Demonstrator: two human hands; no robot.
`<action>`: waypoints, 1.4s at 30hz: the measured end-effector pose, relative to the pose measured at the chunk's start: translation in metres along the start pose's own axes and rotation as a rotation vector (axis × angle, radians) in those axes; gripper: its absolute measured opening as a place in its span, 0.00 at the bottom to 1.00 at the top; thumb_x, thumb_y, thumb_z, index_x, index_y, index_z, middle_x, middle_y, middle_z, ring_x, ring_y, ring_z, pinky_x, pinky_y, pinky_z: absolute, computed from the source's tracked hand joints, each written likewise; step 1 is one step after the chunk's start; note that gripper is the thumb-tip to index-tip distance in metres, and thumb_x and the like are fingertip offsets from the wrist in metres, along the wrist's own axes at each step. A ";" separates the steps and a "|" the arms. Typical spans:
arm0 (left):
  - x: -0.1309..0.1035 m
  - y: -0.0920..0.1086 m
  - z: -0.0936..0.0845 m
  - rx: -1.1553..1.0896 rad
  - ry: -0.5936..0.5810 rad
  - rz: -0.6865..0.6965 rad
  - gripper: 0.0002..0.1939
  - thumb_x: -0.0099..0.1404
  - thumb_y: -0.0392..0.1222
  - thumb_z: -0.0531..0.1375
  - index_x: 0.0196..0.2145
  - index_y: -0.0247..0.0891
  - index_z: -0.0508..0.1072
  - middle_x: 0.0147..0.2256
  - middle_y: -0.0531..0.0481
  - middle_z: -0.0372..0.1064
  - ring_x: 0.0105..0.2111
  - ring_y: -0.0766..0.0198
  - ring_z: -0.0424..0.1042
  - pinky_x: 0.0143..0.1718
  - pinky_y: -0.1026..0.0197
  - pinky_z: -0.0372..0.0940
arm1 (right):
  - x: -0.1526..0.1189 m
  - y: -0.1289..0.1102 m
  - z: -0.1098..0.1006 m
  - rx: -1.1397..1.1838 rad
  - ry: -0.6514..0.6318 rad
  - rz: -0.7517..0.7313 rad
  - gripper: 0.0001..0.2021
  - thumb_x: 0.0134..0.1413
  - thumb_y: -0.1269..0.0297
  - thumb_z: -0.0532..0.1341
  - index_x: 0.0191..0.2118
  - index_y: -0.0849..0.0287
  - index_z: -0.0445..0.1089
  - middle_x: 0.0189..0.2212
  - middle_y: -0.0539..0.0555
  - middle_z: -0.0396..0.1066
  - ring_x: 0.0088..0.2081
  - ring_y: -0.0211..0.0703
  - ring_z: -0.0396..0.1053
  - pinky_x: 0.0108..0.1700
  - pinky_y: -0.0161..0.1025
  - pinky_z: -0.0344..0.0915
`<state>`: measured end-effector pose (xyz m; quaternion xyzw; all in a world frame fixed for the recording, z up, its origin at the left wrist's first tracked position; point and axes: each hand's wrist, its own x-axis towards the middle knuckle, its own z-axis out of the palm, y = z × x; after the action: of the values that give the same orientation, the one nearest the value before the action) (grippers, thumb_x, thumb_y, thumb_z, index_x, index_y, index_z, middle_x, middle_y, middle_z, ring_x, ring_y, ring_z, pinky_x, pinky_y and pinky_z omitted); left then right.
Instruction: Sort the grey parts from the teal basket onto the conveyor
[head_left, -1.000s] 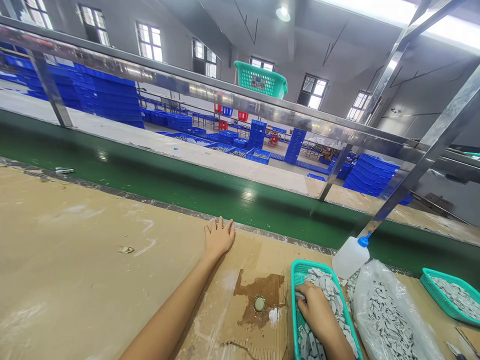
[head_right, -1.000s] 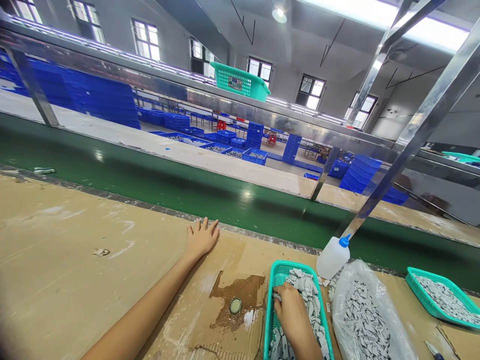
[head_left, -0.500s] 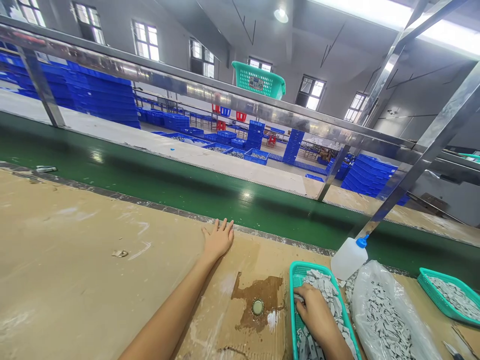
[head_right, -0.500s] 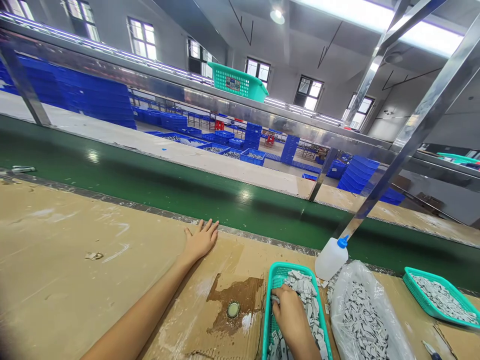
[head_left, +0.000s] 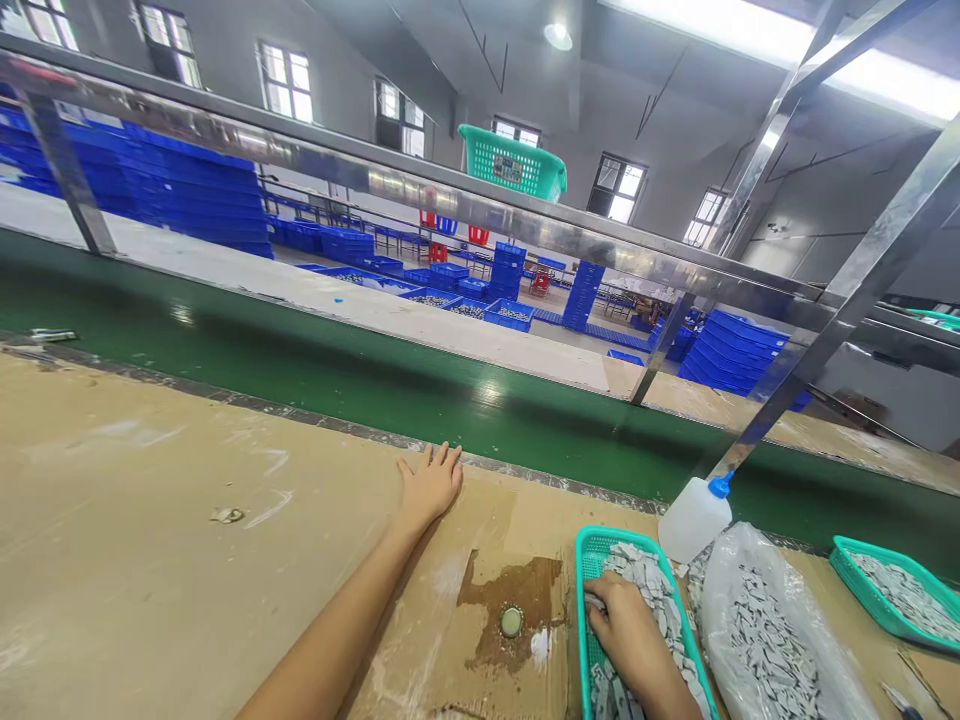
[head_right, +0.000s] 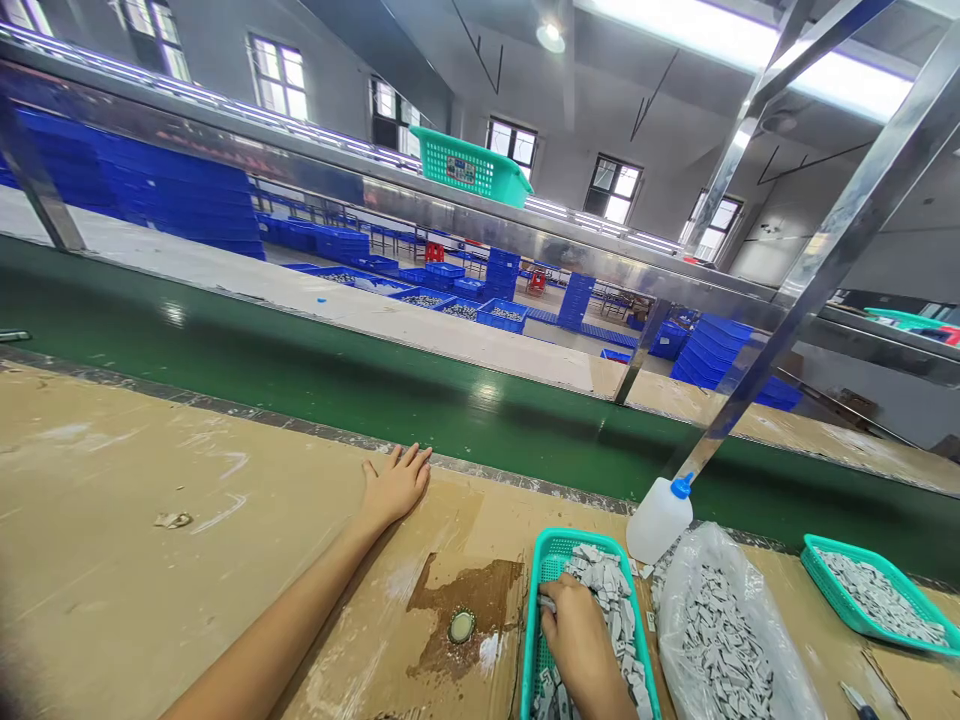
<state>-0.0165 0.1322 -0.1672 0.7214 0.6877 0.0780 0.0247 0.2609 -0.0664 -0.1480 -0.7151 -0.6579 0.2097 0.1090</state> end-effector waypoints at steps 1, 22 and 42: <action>0.000 0.000 0.000 -0.001 0.000 0.002 0.27 0.76 0.42 0.39 0.68 0.43 0.58 0.68 0.49 0.46 0.69 0.47 0.44 0.63 0.23 0.38 | 0.000 0.000 0.000 0.000 0.000 -0.001 0.20 0.57 0.79 0.54 0.48 0.55 0.78 0.42 0.56 0.72 0.46 0.48 0.70 0.46 0.36 0.59; 0.005 -0.002 0.003 0.001 -0.023 -0.008 0.27 0.76 0.43 0.38 0.69 0.44 0.56 0.69 0.52 0.45 0.70 0.49 0.42 0.63 0.23 0.37 | -0.002 -0.006 -0.002 -0.020 -0.011 0.023 0.19 0.57 0.79 0.54 0.45 0.56 0.78 0.41 0.57 0.72 0.45 0.47 0.70 0.46 0.36 0.59; 0.005 -0.003 0.001 0.039 -0.036 0.001 0.27 0.77 0.43 0.37 0.69 0.44 0.54 0.69 0.52 0.44 0.70 0.50 0.42 0.63 0.23 0.39 | -0.003 -0.005 -0.002 -0.011 0.015 0.045 0.20 0.58 0.77 0.55 0.50 0.55 0.77 0.45 0.57 0.73 0.48 0.49 0.71 0.48 0.36 0.61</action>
<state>-0.0194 0.1375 -0.1680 0.7234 0.6881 0.0517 0.0230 0.2567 -0.0683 -0.1438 -0.7319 -0.6420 0.2029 0.1052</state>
